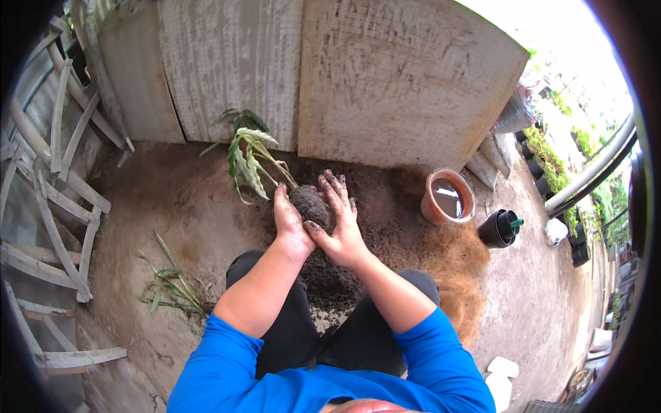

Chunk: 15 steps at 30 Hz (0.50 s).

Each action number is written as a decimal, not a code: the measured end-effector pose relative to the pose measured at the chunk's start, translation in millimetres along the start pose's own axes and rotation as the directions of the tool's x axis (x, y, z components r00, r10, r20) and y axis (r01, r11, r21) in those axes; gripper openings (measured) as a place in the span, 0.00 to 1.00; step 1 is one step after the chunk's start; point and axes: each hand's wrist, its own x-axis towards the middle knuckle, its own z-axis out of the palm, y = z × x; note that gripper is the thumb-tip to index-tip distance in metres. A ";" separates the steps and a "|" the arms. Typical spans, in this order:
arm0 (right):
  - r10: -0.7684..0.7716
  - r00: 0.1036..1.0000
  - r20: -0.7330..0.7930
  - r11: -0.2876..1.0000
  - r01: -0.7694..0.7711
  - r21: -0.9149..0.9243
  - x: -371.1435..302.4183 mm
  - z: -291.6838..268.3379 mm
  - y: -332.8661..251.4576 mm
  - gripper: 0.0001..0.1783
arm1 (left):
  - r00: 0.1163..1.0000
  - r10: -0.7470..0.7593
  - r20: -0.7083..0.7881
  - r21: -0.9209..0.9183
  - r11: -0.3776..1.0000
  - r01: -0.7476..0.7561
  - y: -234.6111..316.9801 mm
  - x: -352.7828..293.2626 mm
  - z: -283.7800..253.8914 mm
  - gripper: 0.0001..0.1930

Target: The person sits on the ground and packs soil around the root ball of a small plant by hand. They repeatedly add soil and press it firmly to form a compact root ball, occasionally lifting the plant to inspect the shape.

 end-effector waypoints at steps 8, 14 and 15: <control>-0.055 0.992 -0.115 0.931 0.093 0.352 -0.4 0.4 15.5 0.36 | 0.996 -0.065 0.067 0.011 0.998 0.064 -5.0 3.4 -9.6 0.24; -0.005 0.994 -0.111 0.923 0.047 0.383 -1.1 9.2 14.7 0.33 | 0.993 -0.100 0.056 0.018 0.995 0.099 -10.5 7.2 -14.5 0.24; -0.006 0.992 -0.125 0.922 0.054 0.383 -1.3 8.3 15.4 0.32 | 0.994 -0.097 0.057 0.028 0.995 0.095 -10.0 7.5 -14.3 0.24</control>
